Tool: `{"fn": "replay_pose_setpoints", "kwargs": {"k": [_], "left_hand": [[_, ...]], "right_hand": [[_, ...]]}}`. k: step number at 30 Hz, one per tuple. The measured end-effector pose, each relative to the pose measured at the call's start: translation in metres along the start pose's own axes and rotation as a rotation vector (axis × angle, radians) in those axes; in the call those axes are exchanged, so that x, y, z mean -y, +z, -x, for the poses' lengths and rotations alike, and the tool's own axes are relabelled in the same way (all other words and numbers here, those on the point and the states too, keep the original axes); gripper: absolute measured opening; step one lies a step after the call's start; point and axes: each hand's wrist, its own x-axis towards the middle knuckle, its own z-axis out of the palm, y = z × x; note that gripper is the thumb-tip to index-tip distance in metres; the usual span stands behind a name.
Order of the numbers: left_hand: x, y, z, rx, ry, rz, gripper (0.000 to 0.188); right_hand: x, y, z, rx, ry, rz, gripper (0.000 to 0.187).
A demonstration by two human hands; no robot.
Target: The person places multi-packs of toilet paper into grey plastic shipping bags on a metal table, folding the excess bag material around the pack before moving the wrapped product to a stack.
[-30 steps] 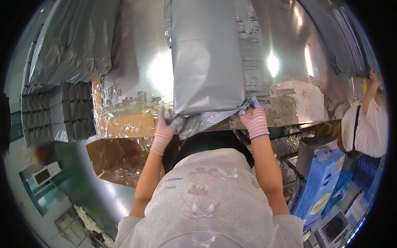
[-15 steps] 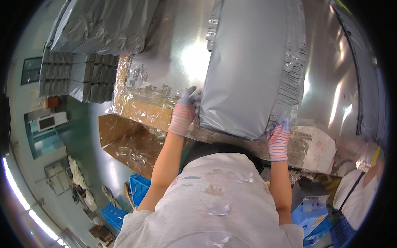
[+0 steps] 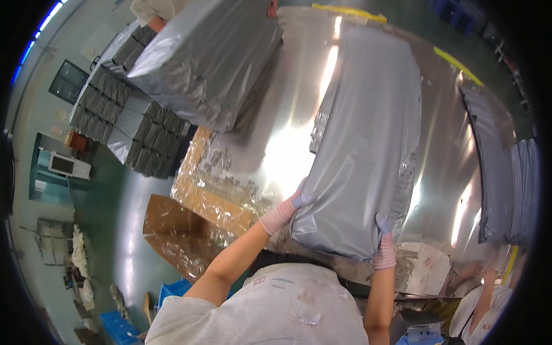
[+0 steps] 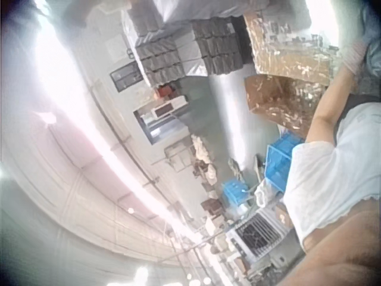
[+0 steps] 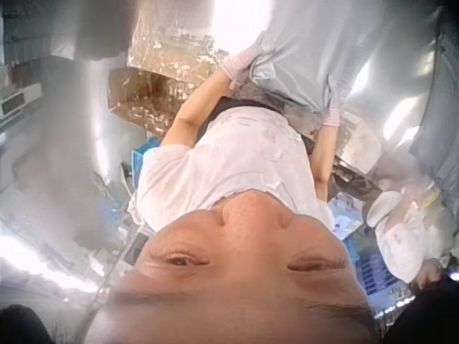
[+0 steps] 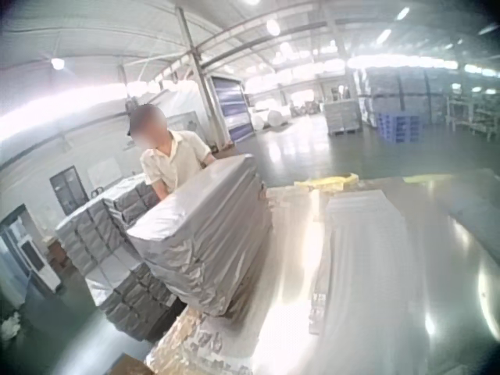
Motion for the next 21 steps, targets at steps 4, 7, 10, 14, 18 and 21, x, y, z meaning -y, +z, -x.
{"fn": "replay_pose_setpoints", "kwargs": {"k": [4,7,10,14,18,21], "left_hand": [[-0.101,0.030,0.022,0.199,0.031,0.219,0.081],[-0.143,0.024,0.043,0.226,0.120,0.246,0.080],[-0.177,0.008,0.071,0.137,0.194,0.211,0.079],[-0.243,-0.013,0.117,0.093,0.277,0.128,0.083],[-0.335,-0.104,0.122,0.000,0.742,-0.225,0.062],[-0.468,-0.094,0.127,-0.260,0.727,-0.158,0.046]], "right_hand": [[0.034,0.042,0.030,0.000,-0.179,0.073,0.053],[0.045,0.078,0.051,0.036,-0.325,0.138,0.055],[0.045,0.126,0.071,0.113,-0.481,0.188,0.061],[0.048,0.169,0.075,0.185,-0.592,0.442,0.073],[0.076,0.339,0.088,0.600,-0.721,0.246,0.066],[0.109,0.442,0.047,0.654,-0.672,0.162,0.048]]}}
